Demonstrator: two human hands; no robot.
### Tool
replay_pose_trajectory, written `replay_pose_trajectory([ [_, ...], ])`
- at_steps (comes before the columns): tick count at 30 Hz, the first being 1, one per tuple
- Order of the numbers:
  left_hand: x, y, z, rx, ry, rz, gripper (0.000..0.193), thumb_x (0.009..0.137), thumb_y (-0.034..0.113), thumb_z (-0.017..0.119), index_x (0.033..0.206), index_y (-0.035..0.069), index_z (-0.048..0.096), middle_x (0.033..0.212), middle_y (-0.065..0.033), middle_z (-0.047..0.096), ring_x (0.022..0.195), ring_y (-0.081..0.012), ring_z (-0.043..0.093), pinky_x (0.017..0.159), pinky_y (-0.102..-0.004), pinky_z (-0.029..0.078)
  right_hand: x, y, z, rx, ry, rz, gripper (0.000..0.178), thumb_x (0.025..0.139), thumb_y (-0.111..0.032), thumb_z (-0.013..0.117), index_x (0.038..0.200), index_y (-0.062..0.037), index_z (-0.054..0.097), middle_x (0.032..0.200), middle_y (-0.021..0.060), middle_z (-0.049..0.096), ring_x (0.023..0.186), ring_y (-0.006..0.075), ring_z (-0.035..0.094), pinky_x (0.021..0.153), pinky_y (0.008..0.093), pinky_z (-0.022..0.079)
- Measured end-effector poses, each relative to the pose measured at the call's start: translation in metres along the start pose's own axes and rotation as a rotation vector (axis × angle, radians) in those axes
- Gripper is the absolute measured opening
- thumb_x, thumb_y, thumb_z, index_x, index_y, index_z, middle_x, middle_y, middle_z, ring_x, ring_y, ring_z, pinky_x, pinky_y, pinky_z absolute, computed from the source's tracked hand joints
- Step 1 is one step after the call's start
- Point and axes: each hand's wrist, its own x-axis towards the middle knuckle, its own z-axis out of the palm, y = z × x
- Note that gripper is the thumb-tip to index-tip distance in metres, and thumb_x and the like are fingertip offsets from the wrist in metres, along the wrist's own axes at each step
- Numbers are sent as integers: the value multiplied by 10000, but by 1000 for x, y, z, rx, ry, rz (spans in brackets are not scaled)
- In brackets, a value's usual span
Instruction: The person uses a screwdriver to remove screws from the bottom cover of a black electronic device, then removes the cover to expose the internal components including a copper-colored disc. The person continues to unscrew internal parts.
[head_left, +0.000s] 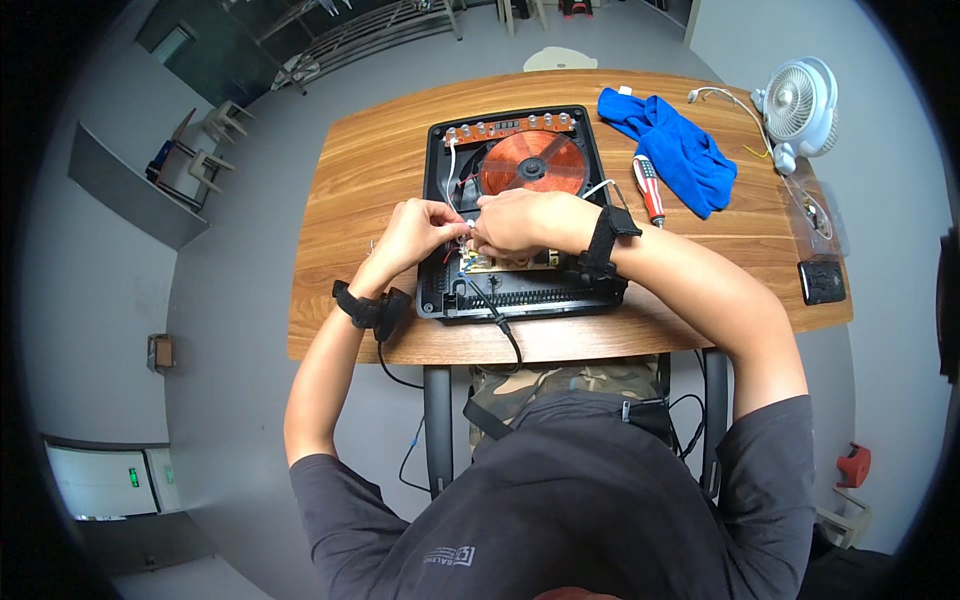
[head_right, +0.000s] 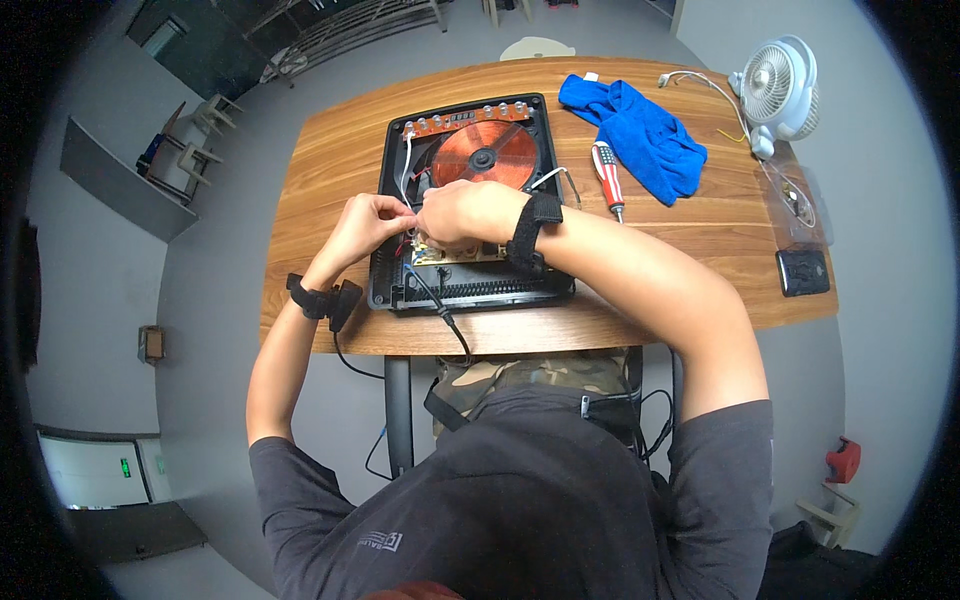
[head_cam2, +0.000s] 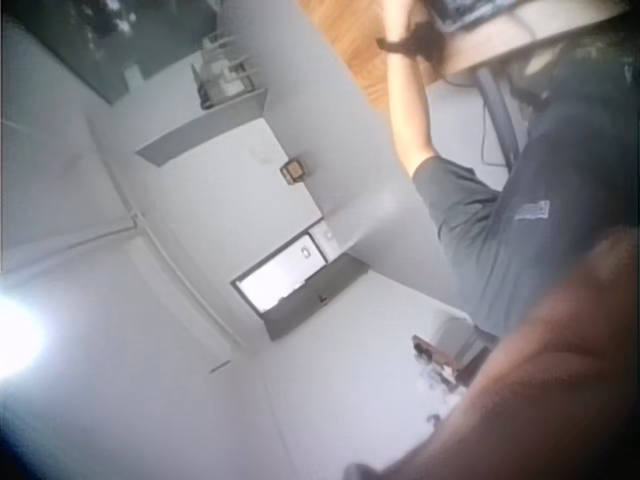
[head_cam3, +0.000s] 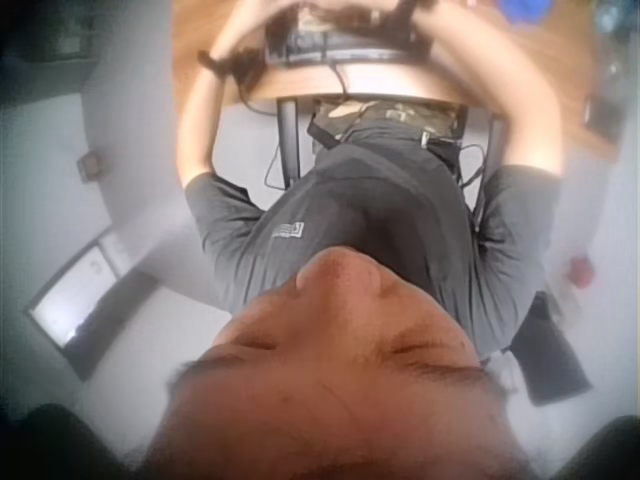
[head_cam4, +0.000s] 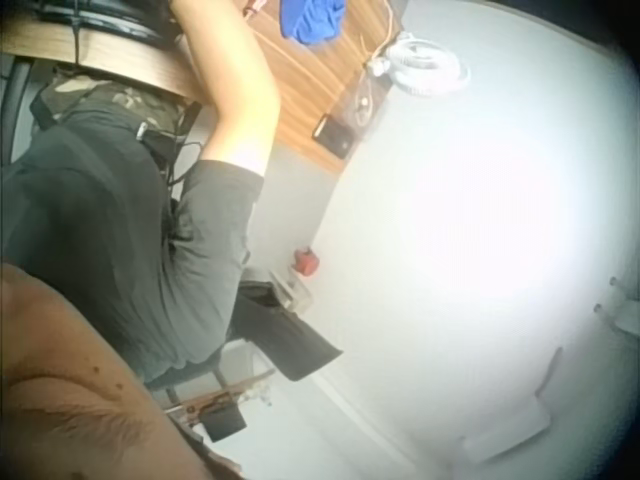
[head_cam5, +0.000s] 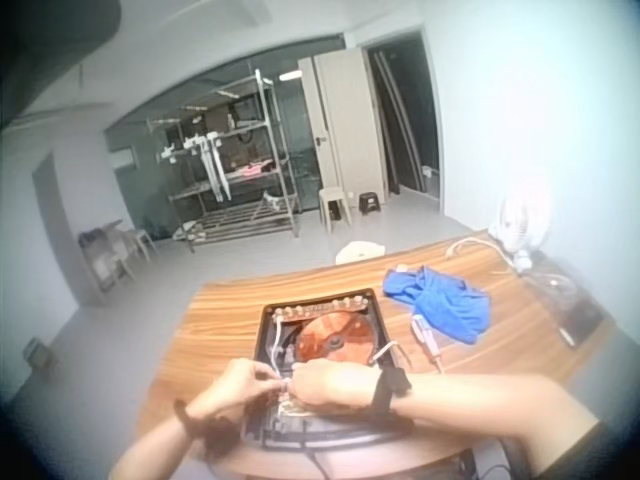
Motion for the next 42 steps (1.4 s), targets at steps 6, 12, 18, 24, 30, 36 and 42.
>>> replay_pose_trajectory([
  [6,-12,-4,4,-180,54,-11,221,924,196,755,1011,-4,784,867,-92,777,773,-119,706,725,-277,553,-2,-7,-10,-65,-24,-12,341,989,-308,564,1060,-45,768,1100,187,738,996,373,724,846,458,592],
  [12,-26,-32,15,-172,320,79,152,938,123,726,1026,0,741,917,-3,634,774,-60,545,704,-234,472,-7,-8,-11,-52,17,-30,317,977,-313,575,1023,-69,772,1060,182,747,960,370,727,823,457,595],
  [18,-41,-27,22,114,329,147,140,851,151,784,925,38,747,889,-53,522,744,-162,519,673,-304,470,-7,-9,-12,-75,34,-30,326,975,-328,582,1007,-69,776,995,175,760,918,371,733,802,461,600],
  [24,-45,-30,25,204,322,143,180,819,193,797,892,37,747,879,-99,512,825,-240,537,746,-365,475,-6,-5,-9,9,-8,6,394,1013,-399,565,992,-48,742,955,195,715,981,374,688,859,476,562],
  [30,-46,-28,18,178,259,90,194,824,209,800,903,35,772,866,-113,525,844,-264,555,772,-383,479,-8,-7,-13,-6,0,8,400,1009,-401,572,963,-44,746,943,197,721,923,378,704,814,474,578],
  [36,-46,-15,17,211,190,127,195,820,182,813,904,11,775,887,-132,617,855,-278,639,763,-383,513,-5,-9,-12,-20,14,-22,392,1010,-381,568,945,-38,744,903,180,735,898,374,706,797,470,586],
  [42,-30,-15,17,151,196,146,156,820,128,793,880,-14,770,850,-148,662,785,-291,673,731,-381,540,-7,-5,-11,-30,58,-55,370,1002,-362,578,913,-42,743,896,164,739,880,372,711,768,461,589],
])
